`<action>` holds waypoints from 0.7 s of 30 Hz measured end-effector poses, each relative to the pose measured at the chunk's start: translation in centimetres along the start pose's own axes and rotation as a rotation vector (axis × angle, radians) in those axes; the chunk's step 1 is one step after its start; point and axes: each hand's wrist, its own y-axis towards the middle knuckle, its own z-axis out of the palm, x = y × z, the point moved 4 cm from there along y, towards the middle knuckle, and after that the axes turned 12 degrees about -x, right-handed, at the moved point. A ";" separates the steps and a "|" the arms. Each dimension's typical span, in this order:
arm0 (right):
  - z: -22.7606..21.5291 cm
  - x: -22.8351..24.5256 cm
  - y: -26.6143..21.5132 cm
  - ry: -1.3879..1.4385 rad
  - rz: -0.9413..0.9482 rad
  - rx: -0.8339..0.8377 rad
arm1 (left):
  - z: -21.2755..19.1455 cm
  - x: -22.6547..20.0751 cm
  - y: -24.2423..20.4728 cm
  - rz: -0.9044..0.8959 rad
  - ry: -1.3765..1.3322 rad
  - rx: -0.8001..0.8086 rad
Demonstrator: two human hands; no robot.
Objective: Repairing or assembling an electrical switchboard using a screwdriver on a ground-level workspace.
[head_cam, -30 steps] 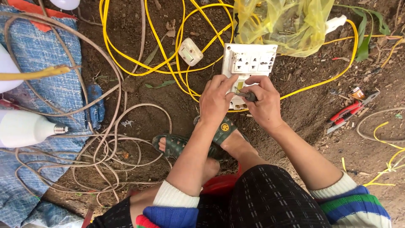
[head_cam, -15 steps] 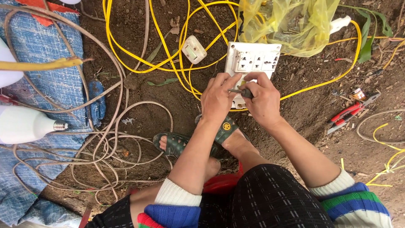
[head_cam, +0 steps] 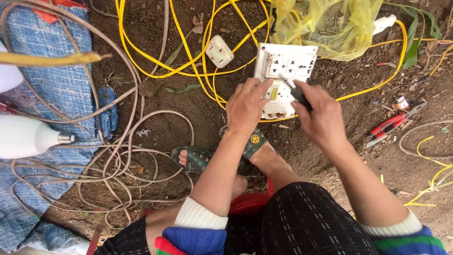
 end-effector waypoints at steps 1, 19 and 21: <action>-0.7 0.4 -0.4 -0.153 -0.043 0.046 | -0.3 -0.2 0.2 -0.026 -0.024 0.003; -0.8 2.3 -1.2 -0.616 -0.133 0.271 | -0.6 -0.6 0.1 -0.025 -0.033 0.015; -0.9 2.7 -1.1 -0.600 -0.150 0.271 | -0.5 -0.5 0.1 -0.026 -0.034 0.013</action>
